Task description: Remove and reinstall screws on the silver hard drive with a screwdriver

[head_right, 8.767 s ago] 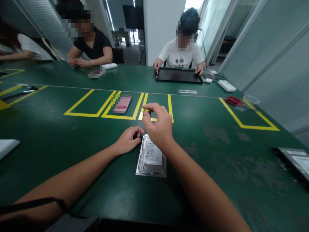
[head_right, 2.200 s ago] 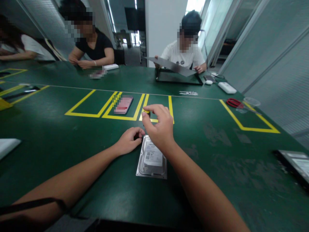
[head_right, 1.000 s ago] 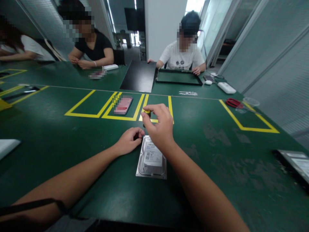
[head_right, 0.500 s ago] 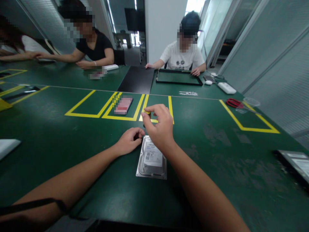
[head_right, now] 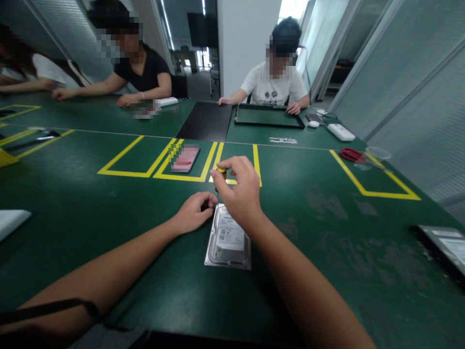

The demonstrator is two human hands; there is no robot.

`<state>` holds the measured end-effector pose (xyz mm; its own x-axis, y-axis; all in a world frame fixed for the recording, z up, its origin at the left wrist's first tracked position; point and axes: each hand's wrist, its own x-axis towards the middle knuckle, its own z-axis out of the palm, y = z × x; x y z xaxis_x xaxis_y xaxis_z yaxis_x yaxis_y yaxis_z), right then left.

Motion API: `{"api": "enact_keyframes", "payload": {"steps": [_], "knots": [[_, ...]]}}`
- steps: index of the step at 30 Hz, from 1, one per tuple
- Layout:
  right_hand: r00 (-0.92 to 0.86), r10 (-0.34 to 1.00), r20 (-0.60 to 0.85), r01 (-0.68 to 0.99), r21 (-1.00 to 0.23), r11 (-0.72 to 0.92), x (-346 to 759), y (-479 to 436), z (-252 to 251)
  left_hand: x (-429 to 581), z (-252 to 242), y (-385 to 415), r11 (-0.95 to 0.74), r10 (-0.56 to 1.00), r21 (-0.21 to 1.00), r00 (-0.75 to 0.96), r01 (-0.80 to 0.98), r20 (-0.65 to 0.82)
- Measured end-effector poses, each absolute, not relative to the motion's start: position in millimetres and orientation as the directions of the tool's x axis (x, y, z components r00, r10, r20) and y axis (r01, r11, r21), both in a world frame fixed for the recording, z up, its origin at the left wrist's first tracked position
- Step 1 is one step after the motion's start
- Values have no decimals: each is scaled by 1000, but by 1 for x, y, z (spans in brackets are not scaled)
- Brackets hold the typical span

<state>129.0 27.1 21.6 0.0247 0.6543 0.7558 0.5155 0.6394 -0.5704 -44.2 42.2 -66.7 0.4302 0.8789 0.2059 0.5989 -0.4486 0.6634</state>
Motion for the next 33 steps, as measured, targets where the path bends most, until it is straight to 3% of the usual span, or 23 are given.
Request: {"api": "enact_keyframes", "payload": {"steps": [24, 33], "knots": [[46, 666, 745, 539, -580, 611, 129, 28, 20, -43, -64, 42, -448, 879, 663, 431, 599, 205], [-36, 693, 720, 570, -555, 606, 128, 28, 19, -42, -63, 41, -449, 879, 661, 429, 602, 206]]}}
